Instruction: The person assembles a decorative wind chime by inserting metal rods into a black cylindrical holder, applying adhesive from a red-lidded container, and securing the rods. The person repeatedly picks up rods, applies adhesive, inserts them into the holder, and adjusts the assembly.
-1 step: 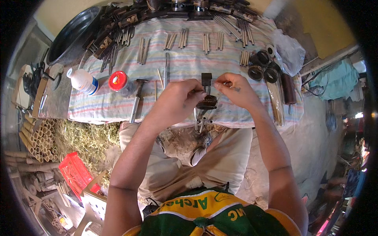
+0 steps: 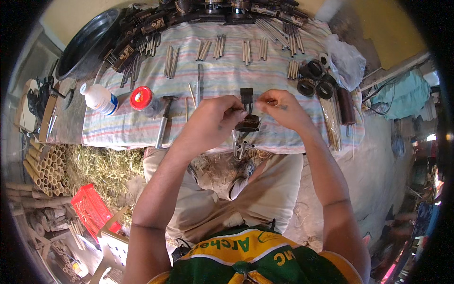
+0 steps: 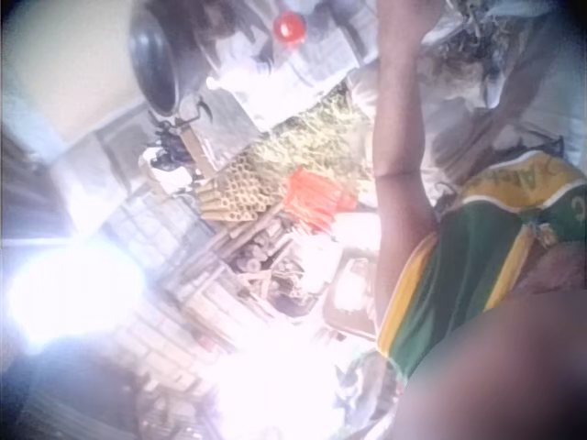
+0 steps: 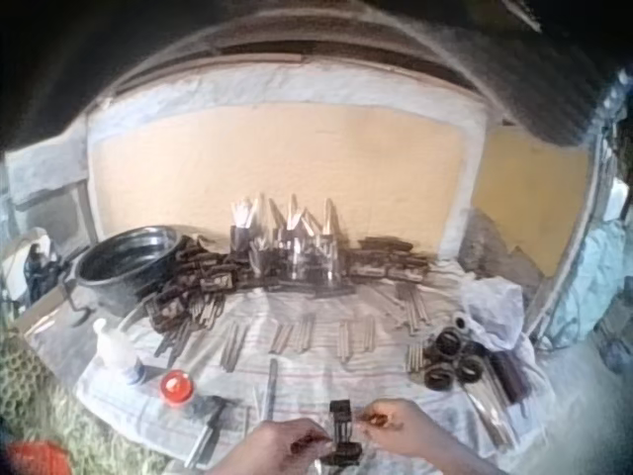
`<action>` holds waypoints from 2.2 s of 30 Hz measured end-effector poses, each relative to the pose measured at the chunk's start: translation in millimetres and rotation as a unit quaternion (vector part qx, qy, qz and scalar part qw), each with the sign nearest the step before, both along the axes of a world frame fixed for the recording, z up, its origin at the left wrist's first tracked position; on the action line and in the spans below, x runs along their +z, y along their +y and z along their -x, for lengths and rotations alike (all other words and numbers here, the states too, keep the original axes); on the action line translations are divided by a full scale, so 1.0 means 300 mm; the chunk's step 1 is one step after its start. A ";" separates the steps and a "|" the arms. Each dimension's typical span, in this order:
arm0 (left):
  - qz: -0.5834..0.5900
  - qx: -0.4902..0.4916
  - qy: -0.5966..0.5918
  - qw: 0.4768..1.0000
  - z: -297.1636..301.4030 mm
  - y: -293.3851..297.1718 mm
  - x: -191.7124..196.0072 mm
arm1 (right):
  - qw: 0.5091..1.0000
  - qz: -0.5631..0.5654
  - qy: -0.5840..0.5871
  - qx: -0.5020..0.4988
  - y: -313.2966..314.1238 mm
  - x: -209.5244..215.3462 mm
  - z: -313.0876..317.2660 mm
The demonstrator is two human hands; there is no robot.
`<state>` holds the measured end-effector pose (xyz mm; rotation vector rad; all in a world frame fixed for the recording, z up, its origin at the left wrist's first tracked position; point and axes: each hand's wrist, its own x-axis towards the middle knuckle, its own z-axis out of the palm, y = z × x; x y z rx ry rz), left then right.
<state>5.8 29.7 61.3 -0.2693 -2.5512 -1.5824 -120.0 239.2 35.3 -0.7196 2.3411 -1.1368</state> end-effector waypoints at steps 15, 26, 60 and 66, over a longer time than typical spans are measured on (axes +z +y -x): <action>-0.112 0.067 -0.094 0.987 -0.201 0.025 0.030 | 0.971 0.068 -0.223 0.062 -0.013 0.005 -0.018; -0.190 0.066 0.046 0.978 -0.274 0.074 0.184 | 0.951 0.292 0.064 0.076 0.038 0.334 -0.007; 0.265 -0.053 0.421 0.866 0.058 -0.047 0.884 | 0.888 0.308 0.328 0.098 0.011 1.006 0.060; 0.317 -0.058 0.466 0.824 0.128 -0.058 0.958 | 0.896 0.272 0.324 0.135 -0.028 1.019 0.045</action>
